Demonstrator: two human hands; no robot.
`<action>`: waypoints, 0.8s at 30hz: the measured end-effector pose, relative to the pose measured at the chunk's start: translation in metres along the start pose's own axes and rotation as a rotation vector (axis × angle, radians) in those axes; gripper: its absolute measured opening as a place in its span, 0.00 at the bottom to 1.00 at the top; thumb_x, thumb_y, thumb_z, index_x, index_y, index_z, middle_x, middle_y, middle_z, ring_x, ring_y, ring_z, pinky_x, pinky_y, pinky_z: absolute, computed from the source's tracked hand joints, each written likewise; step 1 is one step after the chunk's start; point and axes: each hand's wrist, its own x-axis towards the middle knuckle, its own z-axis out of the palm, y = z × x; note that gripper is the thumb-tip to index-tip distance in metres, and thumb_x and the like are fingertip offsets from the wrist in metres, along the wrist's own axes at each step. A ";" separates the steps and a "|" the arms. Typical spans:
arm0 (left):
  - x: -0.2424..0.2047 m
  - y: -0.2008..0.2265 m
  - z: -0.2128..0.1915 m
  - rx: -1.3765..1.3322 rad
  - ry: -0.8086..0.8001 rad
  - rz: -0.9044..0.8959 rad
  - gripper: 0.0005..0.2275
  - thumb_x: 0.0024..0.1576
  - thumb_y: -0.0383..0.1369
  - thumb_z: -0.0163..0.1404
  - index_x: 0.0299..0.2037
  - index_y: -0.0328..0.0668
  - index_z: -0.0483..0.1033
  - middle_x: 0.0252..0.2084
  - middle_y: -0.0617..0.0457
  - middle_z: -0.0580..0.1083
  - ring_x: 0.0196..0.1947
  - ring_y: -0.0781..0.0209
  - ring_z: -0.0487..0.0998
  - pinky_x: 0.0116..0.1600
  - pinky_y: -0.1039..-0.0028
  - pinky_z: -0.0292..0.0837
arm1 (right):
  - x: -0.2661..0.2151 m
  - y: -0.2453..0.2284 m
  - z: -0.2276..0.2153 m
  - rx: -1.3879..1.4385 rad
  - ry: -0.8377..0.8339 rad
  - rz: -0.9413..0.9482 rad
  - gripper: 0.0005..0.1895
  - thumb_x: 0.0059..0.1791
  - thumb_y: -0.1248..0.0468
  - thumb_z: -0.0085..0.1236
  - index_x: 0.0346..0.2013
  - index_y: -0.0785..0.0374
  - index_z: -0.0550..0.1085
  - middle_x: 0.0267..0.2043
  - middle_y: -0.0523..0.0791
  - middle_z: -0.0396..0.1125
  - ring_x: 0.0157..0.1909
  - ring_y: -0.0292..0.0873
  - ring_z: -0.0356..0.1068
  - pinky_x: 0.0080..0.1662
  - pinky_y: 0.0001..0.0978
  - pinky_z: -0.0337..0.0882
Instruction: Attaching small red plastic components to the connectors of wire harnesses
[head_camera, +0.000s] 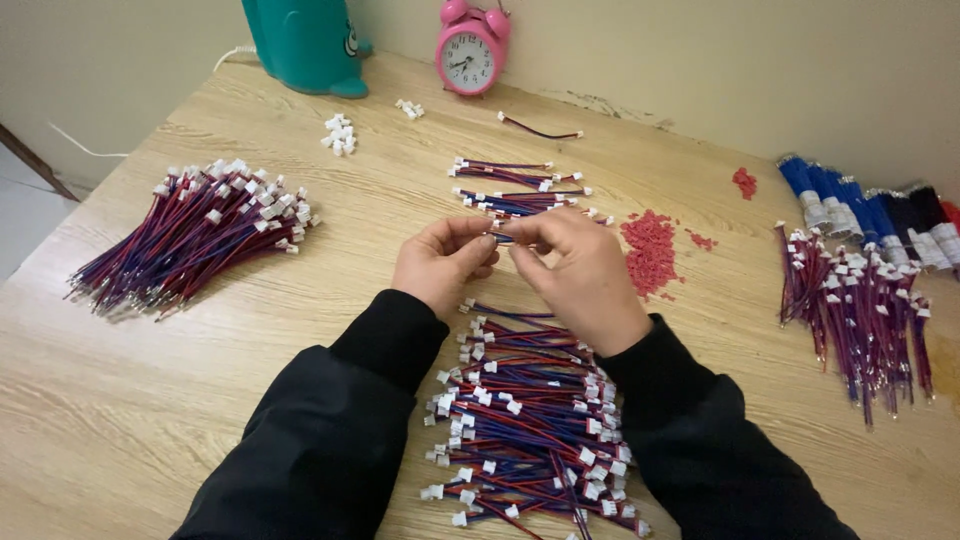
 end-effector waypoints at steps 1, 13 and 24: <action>0.001 -0.002 0.000 0.001 -0.002 0.000 0.12 0.52 0.24 0.57 0.46 0.37 0.77 0.33 0.46 0.77 0.32 0.63 0.80 0.37 0.80 0.82 | 0.000 0.002 0.001 0.000 0.002 0.001 0.10 0.43 0.69 0.62 0.37 0.53 0.80 0.30 0.39 0.71 0.35 0.37 0.71 0.39 0.25 0.70; -0.006 0.002 0.003 -0.050 -0.058 0.003 0.16 0.51 0.24 0.59 0.49 0.37 0.73 0.33 0.46 0.77 0.34 0.60 0.81 0.37 0.79 0.81 | -0.002 0.001 -0.001 -0.282 -0.025 -0.158 0.20 0.42 0.67 0.62 0.47 0.45 0.76 0.33 0.36 0.74 0.43 0.43 0.68 0.48 0.36 0.60; -0.007 0.002 0.003 -0.064 -0.079 0.015 0.15 0.51 0.23 0.58 0.48 0.38 0.73 0.31 0.48 0.77 0.31 0.63 0.80 0.37 0.80 0.81 | -0.005 0.006 0.001 -0.052 -0.029 0.058 0.07 0.43 0.69 0.63 0.35 0.56 0.79 0.30 0.45 0.75 0.38 0.49 0.75 0.43 0.37 0.70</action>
